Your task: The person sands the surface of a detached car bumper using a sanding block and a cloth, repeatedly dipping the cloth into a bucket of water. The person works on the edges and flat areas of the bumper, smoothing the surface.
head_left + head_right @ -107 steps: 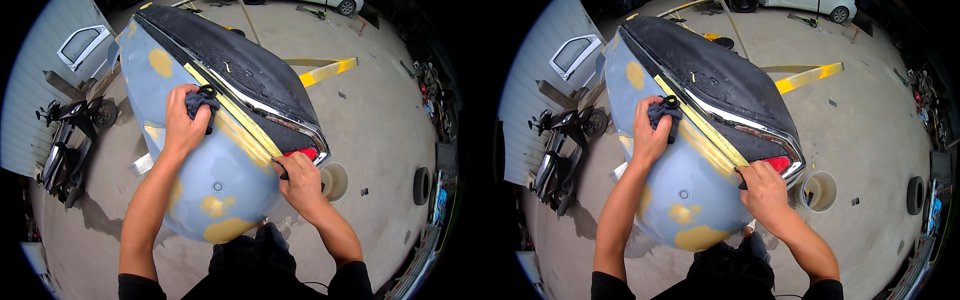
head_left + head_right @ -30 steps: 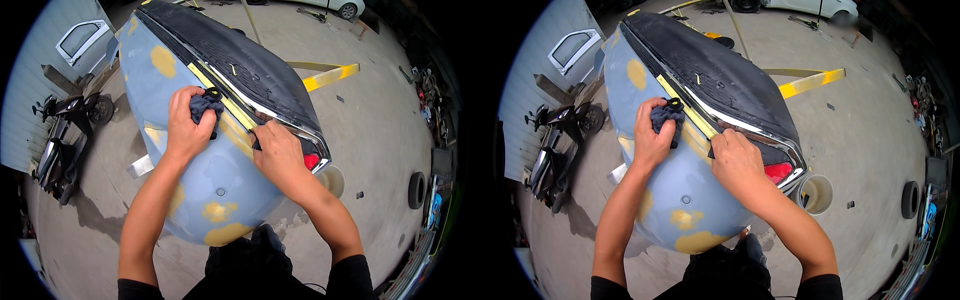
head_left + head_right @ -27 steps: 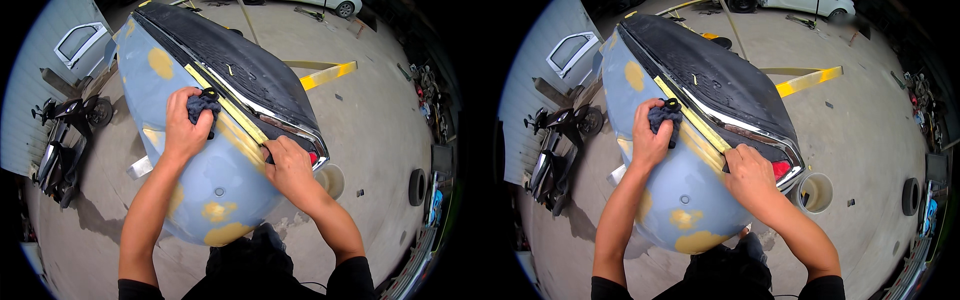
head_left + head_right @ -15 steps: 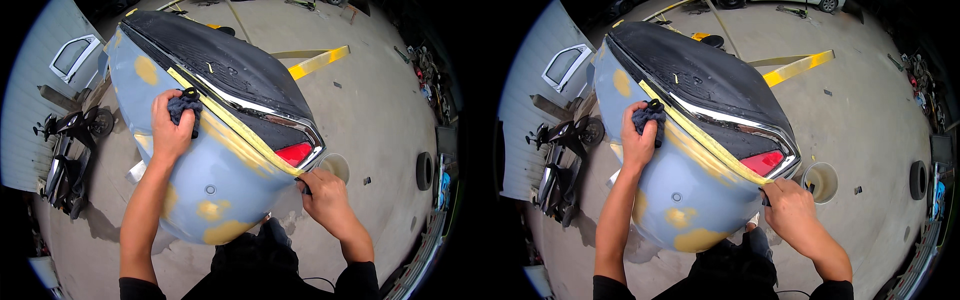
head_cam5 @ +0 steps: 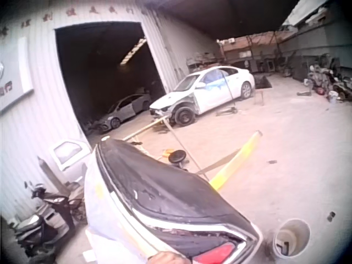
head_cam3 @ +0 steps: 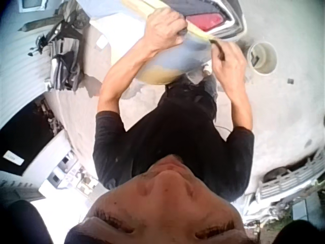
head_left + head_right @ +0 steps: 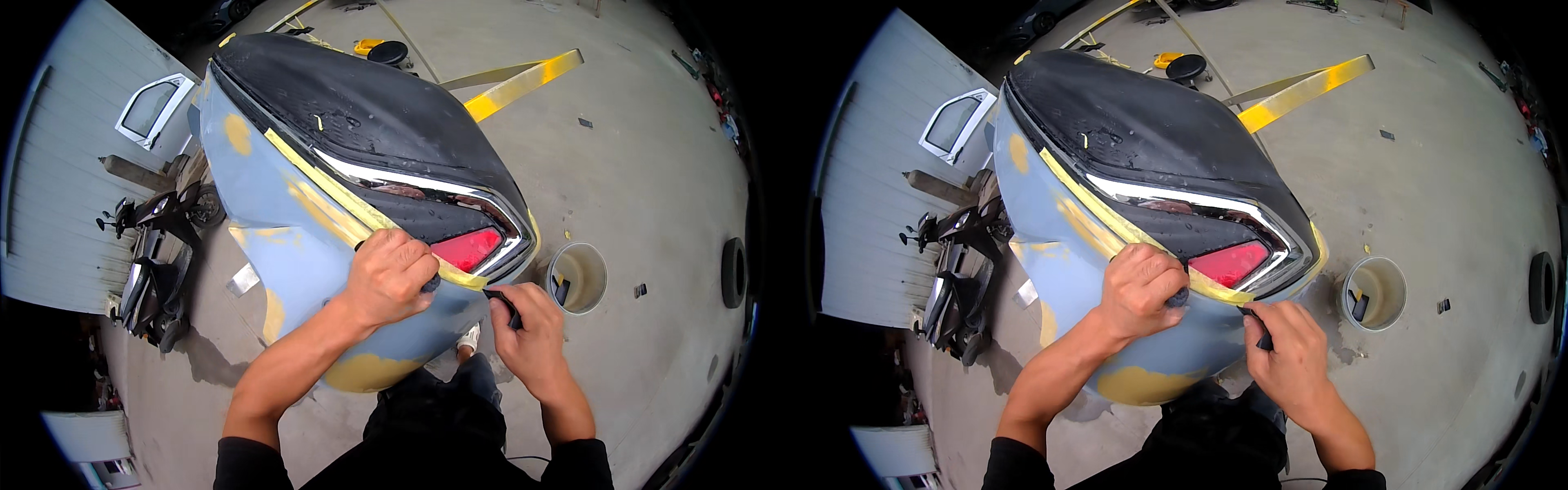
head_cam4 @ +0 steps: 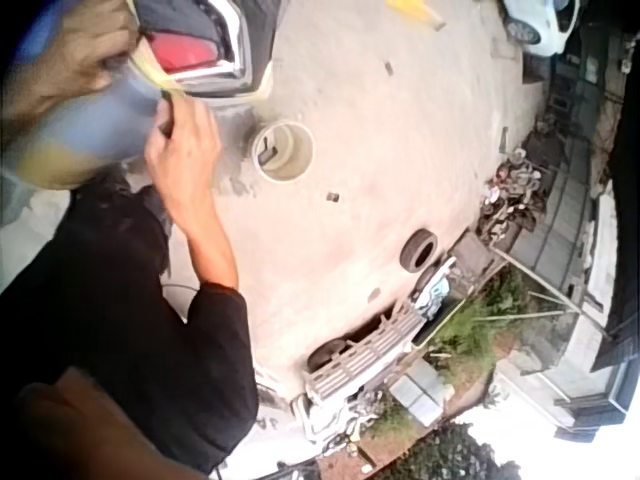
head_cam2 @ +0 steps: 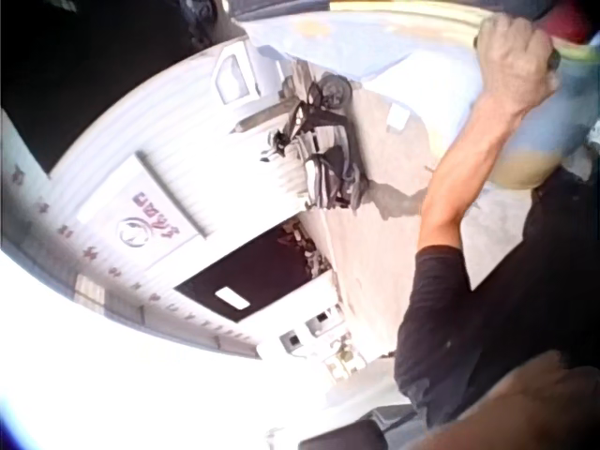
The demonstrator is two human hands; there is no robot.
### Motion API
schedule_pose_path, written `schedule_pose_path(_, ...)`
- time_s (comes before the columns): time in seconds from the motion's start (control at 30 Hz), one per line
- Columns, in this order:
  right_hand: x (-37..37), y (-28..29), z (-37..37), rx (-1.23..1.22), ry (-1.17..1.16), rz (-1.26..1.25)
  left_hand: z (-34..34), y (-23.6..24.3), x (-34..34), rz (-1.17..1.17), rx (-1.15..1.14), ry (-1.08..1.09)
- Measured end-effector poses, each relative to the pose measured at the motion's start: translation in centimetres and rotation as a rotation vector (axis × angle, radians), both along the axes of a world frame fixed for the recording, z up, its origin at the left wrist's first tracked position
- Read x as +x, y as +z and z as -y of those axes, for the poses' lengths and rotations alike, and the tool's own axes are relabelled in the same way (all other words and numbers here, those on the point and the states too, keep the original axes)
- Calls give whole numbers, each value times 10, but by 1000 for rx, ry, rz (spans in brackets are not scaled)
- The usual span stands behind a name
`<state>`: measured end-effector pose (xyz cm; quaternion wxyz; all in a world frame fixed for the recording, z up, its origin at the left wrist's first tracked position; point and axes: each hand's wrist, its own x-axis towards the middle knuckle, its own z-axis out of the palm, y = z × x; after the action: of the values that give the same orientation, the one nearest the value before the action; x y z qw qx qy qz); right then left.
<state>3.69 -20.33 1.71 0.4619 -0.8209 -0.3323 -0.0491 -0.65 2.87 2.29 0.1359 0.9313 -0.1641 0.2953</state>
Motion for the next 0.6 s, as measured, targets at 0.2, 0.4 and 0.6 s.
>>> schedule_pose_path(0.2, 3, 2, 8, 137, 8, -166, 12, 9, -2, 21, -58, 88)
schedule_pose_path(0.4, 8, 16, -10, 254, 96, -177, -68, 68, 12, -12, -218, 511)
schedule_pose_path(0.6, -8, 18, -36, 360, 251, -702, -19, 59, -49, -216, -761, 267)
